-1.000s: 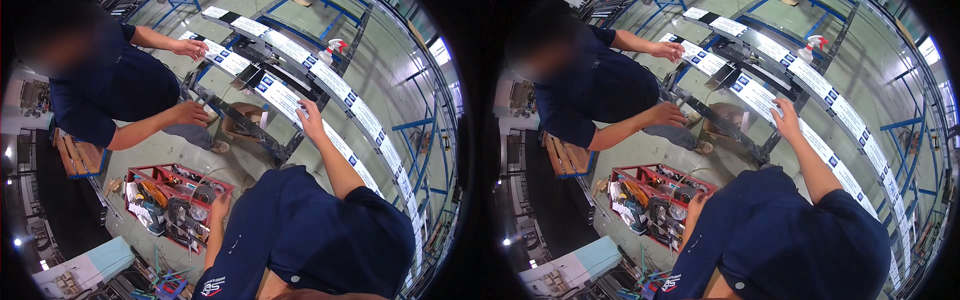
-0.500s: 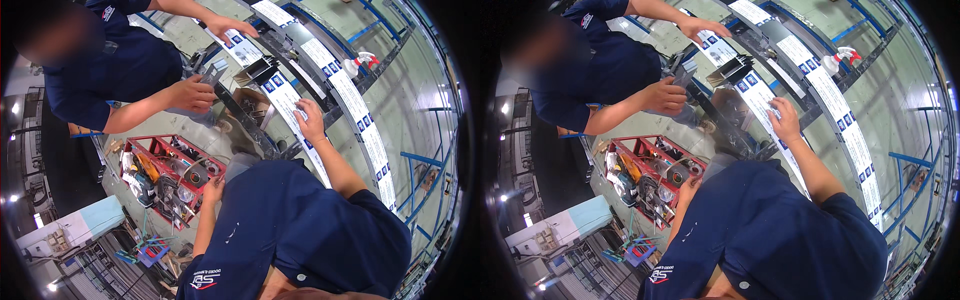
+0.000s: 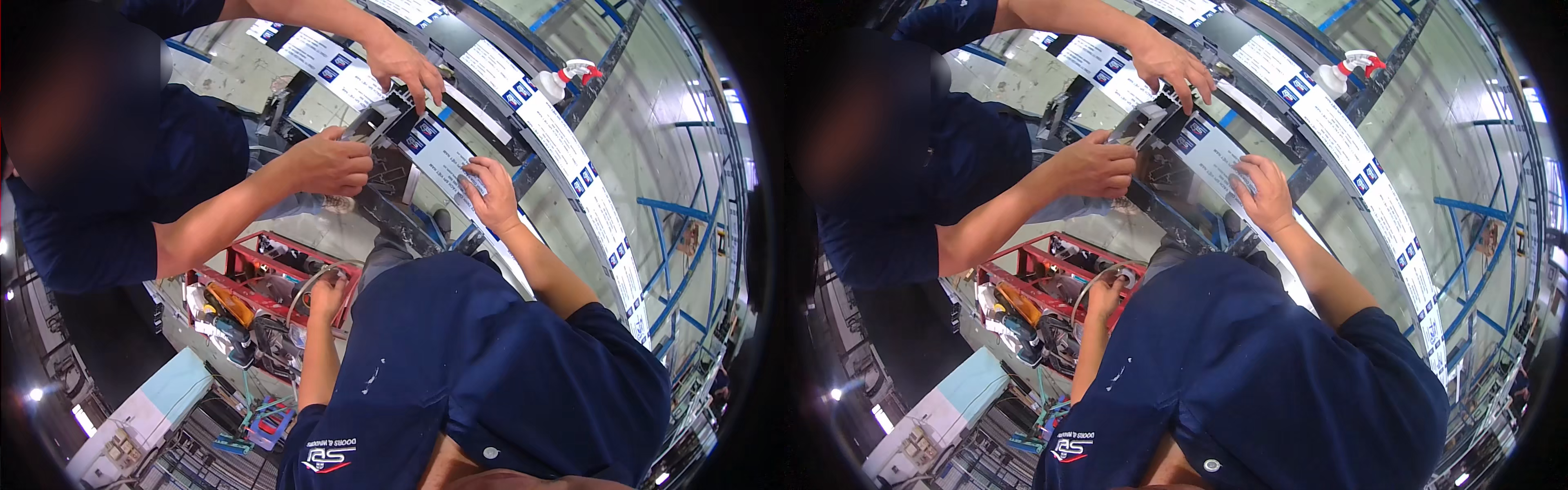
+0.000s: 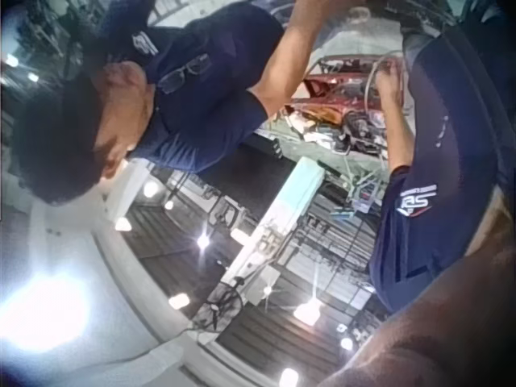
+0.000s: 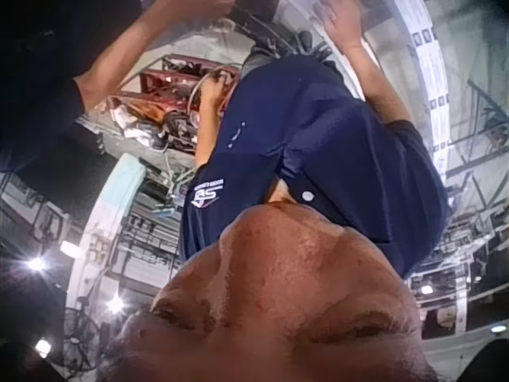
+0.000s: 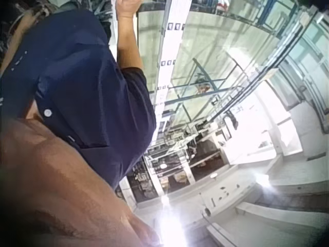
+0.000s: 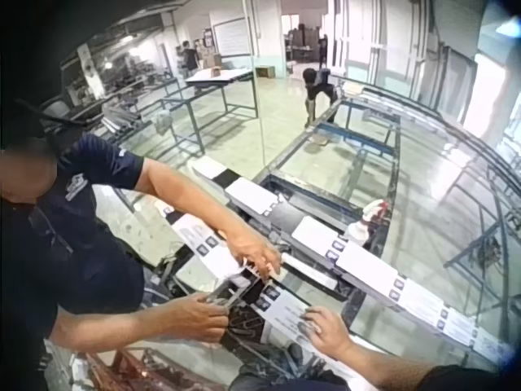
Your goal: Assembling long white metal profile frames using clamps, tools, and metal joiners.
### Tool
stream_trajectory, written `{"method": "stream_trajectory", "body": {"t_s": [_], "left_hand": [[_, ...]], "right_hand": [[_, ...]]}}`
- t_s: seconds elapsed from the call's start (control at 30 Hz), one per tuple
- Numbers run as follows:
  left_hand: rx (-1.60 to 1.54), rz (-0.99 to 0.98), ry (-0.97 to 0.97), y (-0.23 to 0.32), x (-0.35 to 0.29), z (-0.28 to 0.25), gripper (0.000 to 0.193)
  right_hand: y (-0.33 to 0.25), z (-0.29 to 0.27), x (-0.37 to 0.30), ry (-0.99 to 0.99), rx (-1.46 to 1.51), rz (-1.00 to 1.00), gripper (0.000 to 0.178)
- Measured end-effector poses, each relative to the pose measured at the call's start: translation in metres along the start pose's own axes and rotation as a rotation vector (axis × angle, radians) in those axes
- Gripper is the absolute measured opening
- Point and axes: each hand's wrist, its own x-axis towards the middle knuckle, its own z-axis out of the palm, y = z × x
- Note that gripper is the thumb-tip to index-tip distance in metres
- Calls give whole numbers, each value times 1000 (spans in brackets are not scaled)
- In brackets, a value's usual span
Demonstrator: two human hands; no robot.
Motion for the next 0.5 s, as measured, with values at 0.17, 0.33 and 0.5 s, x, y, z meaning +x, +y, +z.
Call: {"method": "stream_trajectory", "body": {"t_s": [0.17, 0.33, 0.5], "left_hand": [[84, 78, -58, -11, 22, -4, 52], [120, 53, -99, -3, 29, -5, 50], [127, 46, -125, 0, 29, -4, 49]], "right_hand": [[-1, 5, 3, -13, -16, 9, 26], [0, 5, 2, -30, -9, 48, 26], [-1, 3, 2, -32, 6, 57, 27]]}}
